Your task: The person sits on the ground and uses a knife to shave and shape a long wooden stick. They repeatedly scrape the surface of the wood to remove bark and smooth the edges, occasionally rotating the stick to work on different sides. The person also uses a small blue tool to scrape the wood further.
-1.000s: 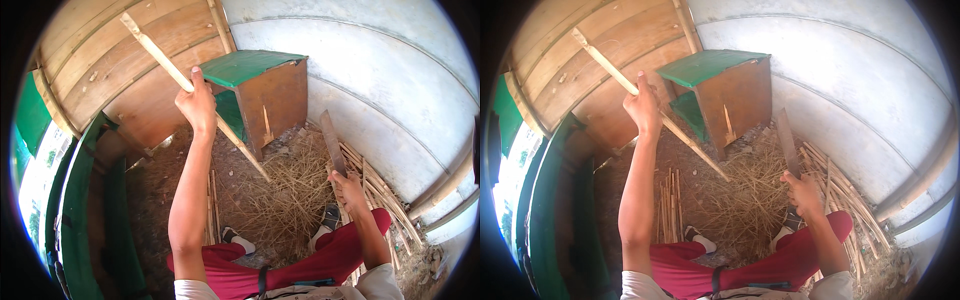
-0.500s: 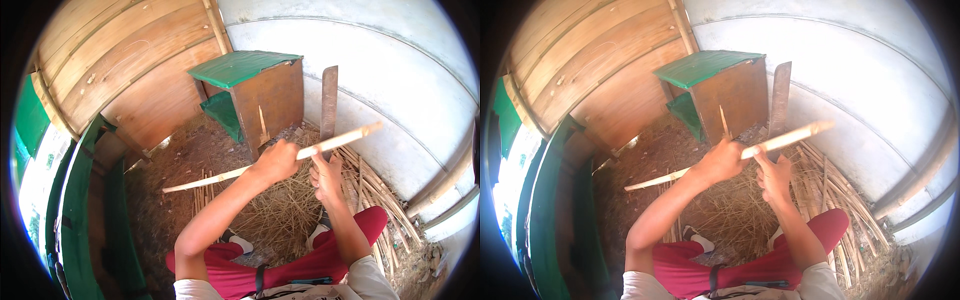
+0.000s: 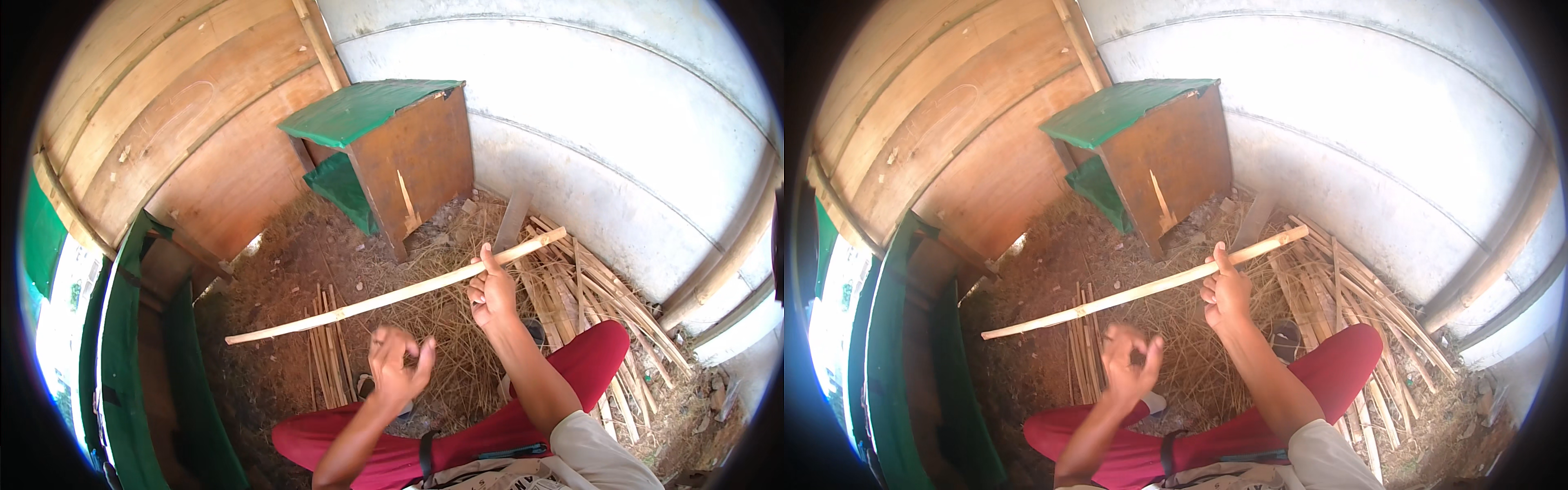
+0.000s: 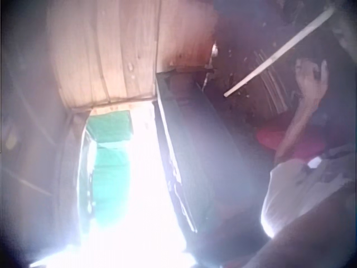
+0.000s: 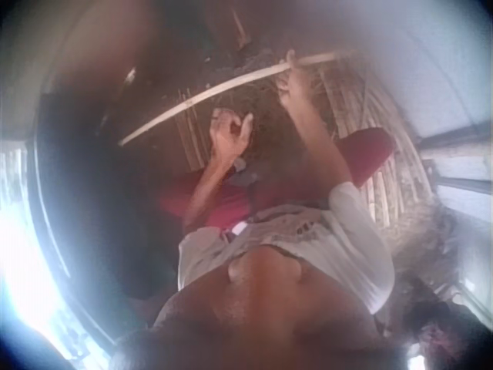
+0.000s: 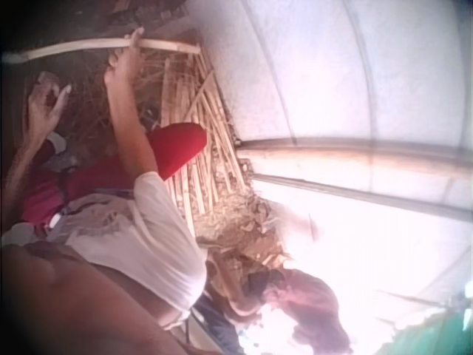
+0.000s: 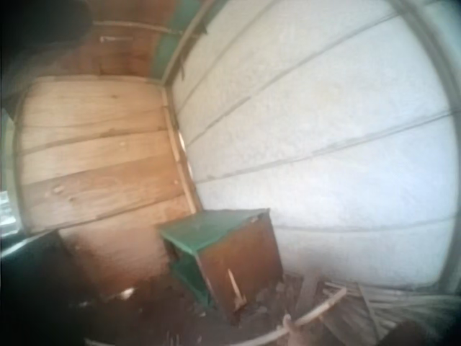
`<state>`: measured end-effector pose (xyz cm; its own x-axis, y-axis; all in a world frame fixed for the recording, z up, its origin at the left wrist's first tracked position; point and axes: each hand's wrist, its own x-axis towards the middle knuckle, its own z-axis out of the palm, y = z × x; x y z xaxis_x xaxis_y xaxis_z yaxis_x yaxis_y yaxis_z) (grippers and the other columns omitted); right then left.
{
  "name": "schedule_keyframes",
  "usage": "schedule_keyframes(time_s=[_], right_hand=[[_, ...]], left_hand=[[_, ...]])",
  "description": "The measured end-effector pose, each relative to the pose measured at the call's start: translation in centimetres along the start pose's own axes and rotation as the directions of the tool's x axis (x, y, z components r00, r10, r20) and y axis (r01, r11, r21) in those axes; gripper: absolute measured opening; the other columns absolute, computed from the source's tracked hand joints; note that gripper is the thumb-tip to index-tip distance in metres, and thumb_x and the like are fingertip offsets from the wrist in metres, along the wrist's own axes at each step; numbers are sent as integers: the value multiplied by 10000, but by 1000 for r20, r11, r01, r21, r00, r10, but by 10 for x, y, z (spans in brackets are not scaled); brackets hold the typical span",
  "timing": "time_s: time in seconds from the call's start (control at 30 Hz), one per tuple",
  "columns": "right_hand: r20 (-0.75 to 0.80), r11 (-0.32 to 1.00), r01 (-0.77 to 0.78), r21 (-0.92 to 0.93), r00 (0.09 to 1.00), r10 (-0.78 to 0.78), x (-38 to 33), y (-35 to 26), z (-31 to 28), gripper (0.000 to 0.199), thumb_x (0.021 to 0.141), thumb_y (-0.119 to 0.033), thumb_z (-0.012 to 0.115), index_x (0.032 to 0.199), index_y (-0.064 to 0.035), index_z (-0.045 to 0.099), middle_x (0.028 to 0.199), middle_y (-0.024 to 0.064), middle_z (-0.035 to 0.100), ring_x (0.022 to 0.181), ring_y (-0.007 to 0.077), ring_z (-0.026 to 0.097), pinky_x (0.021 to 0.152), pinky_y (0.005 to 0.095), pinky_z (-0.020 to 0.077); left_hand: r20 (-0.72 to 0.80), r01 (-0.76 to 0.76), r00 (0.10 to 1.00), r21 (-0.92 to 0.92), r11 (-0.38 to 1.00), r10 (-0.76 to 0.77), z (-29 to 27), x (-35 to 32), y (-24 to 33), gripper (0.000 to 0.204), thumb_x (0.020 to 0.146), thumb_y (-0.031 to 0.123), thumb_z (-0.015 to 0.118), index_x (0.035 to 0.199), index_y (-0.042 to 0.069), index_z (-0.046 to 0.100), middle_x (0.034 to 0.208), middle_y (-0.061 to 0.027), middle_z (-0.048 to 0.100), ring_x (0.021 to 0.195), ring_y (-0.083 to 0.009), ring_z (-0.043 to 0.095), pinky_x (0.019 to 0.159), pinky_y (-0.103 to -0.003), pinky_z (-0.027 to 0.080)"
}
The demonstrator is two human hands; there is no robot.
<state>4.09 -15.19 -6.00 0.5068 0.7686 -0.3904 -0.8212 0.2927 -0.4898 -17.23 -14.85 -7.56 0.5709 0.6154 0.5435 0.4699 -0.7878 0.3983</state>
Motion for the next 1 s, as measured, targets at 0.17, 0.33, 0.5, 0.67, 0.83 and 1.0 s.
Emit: schedule_keyframes(time_s=[0.17,0.33,0.5,0.67,0.83,1.0], right_hand=[[-16,995,-97,31,995,97,5,4,-18,374,934,-380,701,927,-35,556,601,-81,267,435,35,217,372,193,208],[18,974,-225,-39,974,226,11,10,-20,360,942,-385,685,927,-42,575,593,-93,266,437,24,222,363,180,191],[46,906,-370,-205,921,386,24,31,-39,382,974,-413,634,941,-35,590,592,-104,264,441,14,209,359,178,168],[-183,696,-510,-505,852,491,54,64,-156,499,1002,-491,544,916,-3,595,598,-52,370,439,55,246,373,244,193],[-375,543,-560,-626,826,421,76,106,-228,501,1046,-430,461,991,45,610,717,104,561,434,160,350,419,365,306],[-246,-269,-205,-941,960,131,93,137,-283,455,1026,-390,476,1197,25,553,990,201,656,661,306,655,589,425,518]], left_hand=[[493,487,632,-853,-189,-598,12,-43,-81,881,769,694,702,1299,21,494,1244,-223,547,1194,-321,541,988,-562,455],[-42,-277,675,-940,-200,-736,-15,28,-102,570,842,595,690,1026,66,587,1010,-142,636,1045,-277,597,903,-442,512],[-246,-463,740,-861,-209,-626,-54,46,-131,536,1055,346,474,593,168,269,586,16,253,561,-129,243,517,-296,269],[-381,-328,655,-921,209,-653,-91,89,-94,445,1043,296,501,684,171,270,636,23,230,575,-111,248,537,-286,266],[-477,-14,583,-815,579,-657,-41,121,-66,462,1008,309,524,597,174,364,527,34,332,490,-100,286,494,-286,265],[-444,126,664,-727,675,-601,43,118,-89,503,1020,382,508,582,135,482,497,-1,426,466,-131,387,483,-299,321]])
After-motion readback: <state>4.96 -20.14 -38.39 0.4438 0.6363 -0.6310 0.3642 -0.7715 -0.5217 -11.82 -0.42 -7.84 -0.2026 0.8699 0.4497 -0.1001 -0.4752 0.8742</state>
